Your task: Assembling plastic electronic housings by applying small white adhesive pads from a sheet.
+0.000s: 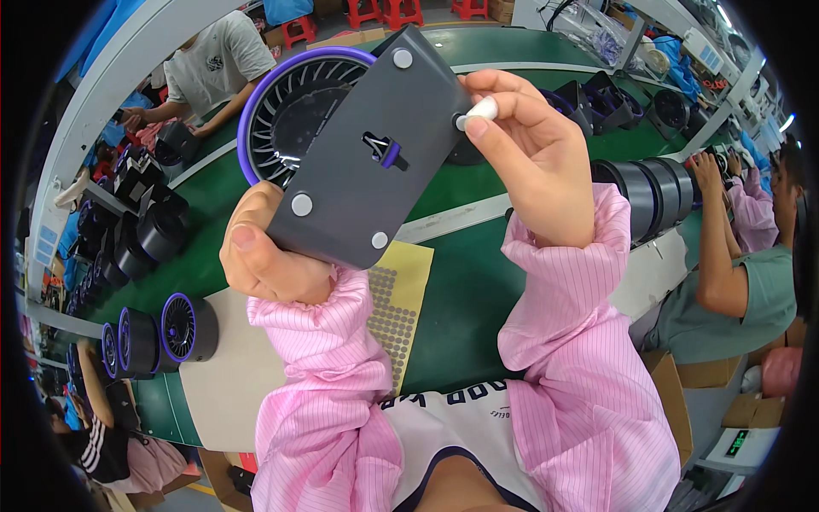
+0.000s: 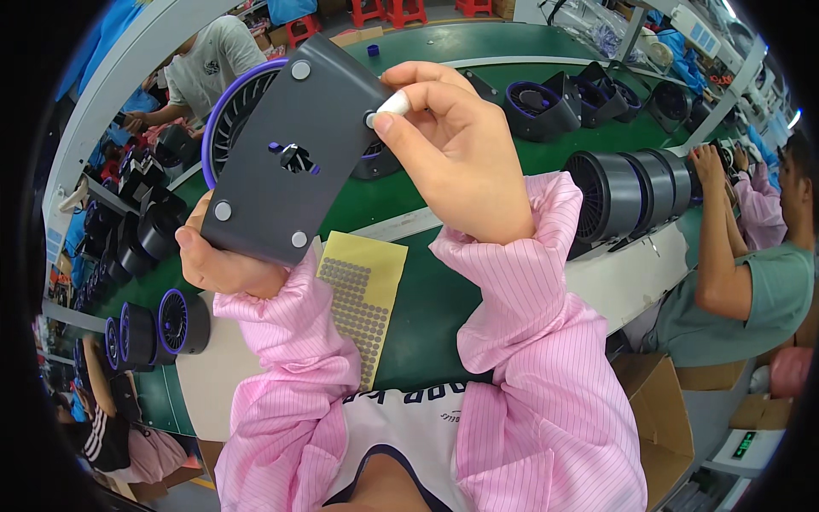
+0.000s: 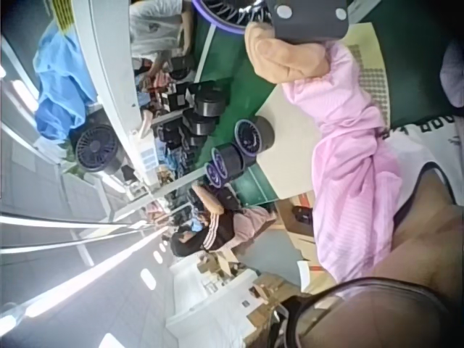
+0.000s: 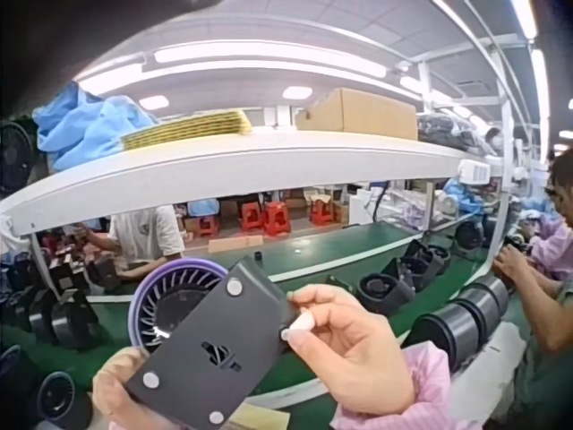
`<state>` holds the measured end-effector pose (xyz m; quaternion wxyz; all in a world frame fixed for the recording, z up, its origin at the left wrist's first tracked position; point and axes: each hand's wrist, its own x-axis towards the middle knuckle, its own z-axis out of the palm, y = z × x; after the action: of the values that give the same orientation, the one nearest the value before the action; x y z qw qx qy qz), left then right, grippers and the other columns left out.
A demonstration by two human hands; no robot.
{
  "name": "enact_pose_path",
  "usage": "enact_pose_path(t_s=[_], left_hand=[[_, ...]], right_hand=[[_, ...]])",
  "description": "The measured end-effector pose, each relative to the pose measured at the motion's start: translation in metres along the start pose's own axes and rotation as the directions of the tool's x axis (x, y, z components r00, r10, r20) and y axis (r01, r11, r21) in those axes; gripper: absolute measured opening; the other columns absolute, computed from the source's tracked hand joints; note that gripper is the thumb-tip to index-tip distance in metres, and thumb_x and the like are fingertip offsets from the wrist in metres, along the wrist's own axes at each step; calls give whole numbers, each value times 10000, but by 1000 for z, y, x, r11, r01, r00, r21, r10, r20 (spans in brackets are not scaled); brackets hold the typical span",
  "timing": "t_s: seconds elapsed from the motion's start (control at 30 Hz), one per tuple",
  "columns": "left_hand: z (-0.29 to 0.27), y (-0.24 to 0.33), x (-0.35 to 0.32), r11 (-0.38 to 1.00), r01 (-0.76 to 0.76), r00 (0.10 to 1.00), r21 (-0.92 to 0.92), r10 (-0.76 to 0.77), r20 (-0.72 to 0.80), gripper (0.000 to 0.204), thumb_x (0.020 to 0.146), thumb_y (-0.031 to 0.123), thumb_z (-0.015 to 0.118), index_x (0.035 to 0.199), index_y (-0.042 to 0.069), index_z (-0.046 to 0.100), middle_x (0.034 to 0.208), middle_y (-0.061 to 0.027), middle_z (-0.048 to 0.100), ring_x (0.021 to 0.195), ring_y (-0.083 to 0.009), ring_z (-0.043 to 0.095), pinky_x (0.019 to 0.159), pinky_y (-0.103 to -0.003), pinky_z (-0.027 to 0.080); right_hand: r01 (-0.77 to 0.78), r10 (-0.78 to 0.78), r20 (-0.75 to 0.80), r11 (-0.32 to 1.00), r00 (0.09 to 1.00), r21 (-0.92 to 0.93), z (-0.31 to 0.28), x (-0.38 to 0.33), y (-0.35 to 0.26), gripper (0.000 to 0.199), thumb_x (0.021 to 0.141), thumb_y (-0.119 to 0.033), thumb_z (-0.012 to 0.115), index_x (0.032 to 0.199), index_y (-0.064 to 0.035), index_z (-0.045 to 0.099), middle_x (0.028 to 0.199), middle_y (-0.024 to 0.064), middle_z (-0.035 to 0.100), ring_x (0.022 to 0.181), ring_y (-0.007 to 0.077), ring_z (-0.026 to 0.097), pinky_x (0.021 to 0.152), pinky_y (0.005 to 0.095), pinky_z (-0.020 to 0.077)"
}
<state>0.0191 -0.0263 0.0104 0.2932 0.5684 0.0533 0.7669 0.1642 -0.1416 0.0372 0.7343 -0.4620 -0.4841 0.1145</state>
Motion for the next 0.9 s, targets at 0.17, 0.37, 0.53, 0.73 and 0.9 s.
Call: enact_pose_path(t_s=[0.17, 0.37, 0.53, 0.73, 0.9], left_hand=[[0, 1, -2, 999, -21, 999, 46, 20, 28, 479, 877, 264, 334, 454, 39, 328, 420, -25, 328, 393, -121, 294, 401, -271, 207], [-13, -28, 10, 978, 89, 986, 187, -59, -159, 428, 880, 242, 365, 611, -46, 530, 569, -76, 552, 512, -132, 497, 463, -250, 396], [-30, -144, 2, 941, 227, 932, 251, -135, -338, 419, 900, 242, 462, 627, -68, 532, 563, -23, 526, 562, -70, 420, 478, -273, 367], [-12, -198, -61, 792, 394, 911, 466, -270, -312, 428, 907, 300, 428, 717, -42, 603, 638, -181, 597, 536, -291, 542, 537, -378, 429], [0, -198, -73, 792, 391, 920, 470, -355, -167, 403, 892, 265, 446, 635, -19, 570, 566, -122, 559, 523, -229, 513, 531, -349, 399]], right_hand=[[77, -82, -69, 994, 994, -75, 1, 3, 6, 132, 733, 2, 645, 817, 56, 560, 1080, 109, 458, 897, 140, 521, 784, 263, 444], [107, -302, -278, 829, 912, -549, 7, -5, 52, 438, 615, -108, 750, 906, -18, 437, 848, 92, 430, 716, 240, 468, 607, 335, 407], [125, 350, 322, 482, 880, -867, 60, -145, 117, 299, 708, -247, 657, 849, -3, 559, 853, 129, 526, 804, 292, 529, 653, 366, 471], [262, 45, 295, 343, 955, -902, 79, -211, 141, 205, 627, -96, 521, 796, 15, 558, 774, 111, 499, 730, 242, 500, 615, 312, 445], [269, 68, 300, 287, 952, -919, 89, -207, 137, 158, 628, -100, 533, 747, 4, 531, 731, 107, 482, 683, 242, 489, 562, 317, 428]])
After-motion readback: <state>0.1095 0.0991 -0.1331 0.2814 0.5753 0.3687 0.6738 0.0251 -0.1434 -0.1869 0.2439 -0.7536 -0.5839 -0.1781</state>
